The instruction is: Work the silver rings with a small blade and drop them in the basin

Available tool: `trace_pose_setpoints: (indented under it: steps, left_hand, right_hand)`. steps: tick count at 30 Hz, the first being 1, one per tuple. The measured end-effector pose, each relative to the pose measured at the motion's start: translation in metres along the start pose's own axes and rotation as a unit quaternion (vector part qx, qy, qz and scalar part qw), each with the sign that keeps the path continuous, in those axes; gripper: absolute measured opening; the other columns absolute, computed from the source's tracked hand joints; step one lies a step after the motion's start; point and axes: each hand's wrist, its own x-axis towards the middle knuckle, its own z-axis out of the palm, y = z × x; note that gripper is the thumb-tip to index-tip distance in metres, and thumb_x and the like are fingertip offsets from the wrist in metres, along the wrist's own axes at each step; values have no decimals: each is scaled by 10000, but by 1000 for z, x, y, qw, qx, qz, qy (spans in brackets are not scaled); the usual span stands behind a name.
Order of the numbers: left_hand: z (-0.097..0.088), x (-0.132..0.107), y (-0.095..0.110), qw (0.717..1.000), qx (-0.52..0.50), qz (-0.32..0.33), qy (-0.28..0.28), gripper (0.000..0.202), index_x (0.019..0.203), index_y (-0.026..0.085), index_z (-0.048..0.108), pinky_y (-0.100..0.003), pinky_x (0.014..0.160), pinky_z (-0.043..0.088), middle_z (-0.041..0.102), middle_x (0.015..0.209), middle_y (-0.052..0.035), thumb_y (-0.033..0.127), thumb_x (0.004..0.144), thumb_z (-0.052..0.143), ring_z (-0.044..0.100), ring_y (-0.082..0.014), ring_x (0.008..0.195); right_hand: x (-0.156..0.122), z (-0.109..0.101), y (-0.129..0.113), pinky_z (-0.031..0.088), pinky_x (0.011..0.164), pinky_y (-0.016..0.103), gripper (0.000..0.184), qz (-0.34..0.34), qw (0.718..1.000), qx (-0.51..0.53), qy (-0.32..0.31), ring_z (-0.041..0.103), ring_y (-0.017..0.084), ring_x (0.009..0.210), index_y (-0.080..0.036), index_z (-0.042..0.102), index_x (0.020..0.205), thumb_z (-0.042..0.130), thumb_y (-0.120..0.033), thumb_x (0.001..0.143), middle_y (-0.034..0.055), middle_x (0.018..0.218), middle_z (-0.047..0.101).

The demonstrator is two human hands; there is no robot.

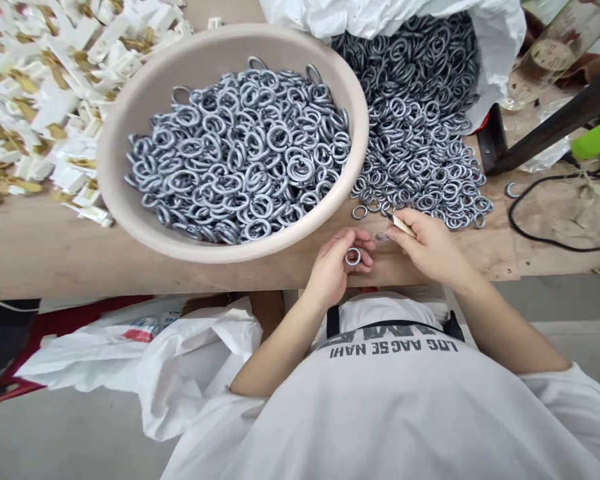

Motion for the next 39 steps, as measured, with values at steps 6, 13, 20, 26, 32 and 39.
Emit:
trace_pose_setpoints:
  steps: [6, 13, 20, 26, 32, 39]
  left_hand:
    - [30, 4, -12, 988, 129, 36, -81, 474, 825, 161, 639, -201, 501, 323, 590, 696, -2, 630, 893, 646, 467, -77, 578]
    - [45, 2, -17, 997, 4, 14, -70, 486, 697, 175, 516, -216, 460, 223, 415, 555, 53, 596, 884, 673, 299, -54, 472]
    - [47, -2, -8, 987, -107, -73, -99, 489, 675, 191, 450, -201, 418, 182, 318, 474, 82, 573, 908, 649, 224, -49, 409]
    - [47, -4, -9, 986, -125, -75, -82, 488, 678, 189, 438, -185, 420, 195, 325, 482, 87, 544, 871, 712, 242, -41, 407]
    - [42, -5, -5, 982, -140, -70, -106, 456, 673, 187, 444, -183, 413, 203, 324, 477, 91, 485, 894, 708, 242, -43, 404]
    - [34, -11, -3, 978, -169, -58, -104, 449, 688, 183, 455, -176, 418, 222, 339, 488, 89, 488, 907, 701, 233, -43, 413]
  right_hand:
    - [-17, -5, -9, 475, 706, 317, 182, 50, 981, 185, 40, 595, 173, 750, -222, 650, 908, 614, -390, 969, 5, 814, 643]
    - [-19, 0, -1, 508, 774, 345, 363, 21, 966, 248, 70, 629, 202, 847, -232, 687, 924, 717, -590, 874, 28, 890, 686]
    - [-34, -4, 2, 368, 648, 300, 372, -74, 992, 95, 40, 520, 139, 670, -203, 604, 803, 524, -492, 1025, -2, 717, 581]
    - [-38, -3, -5, 306, 606, 297, 348, -126, 991, 12, 48, 450, 117, 621, -204, 512, 739, 577, -409, 1014, -24, 675, 489]
    - [-36, 1, -10, 307, 596, 289, 341, -129, 991, 6, 42, 454, 109, 608, -200, 519, 732, 571, -372, 1022, -30, 664, 479]
    - [-34, 4, -18, 272, 565, 284, 352, -155, 986, -8, 54, 394, 94, 568, -207, 465, 711, 610, -349, 999, -50, 642, 426]
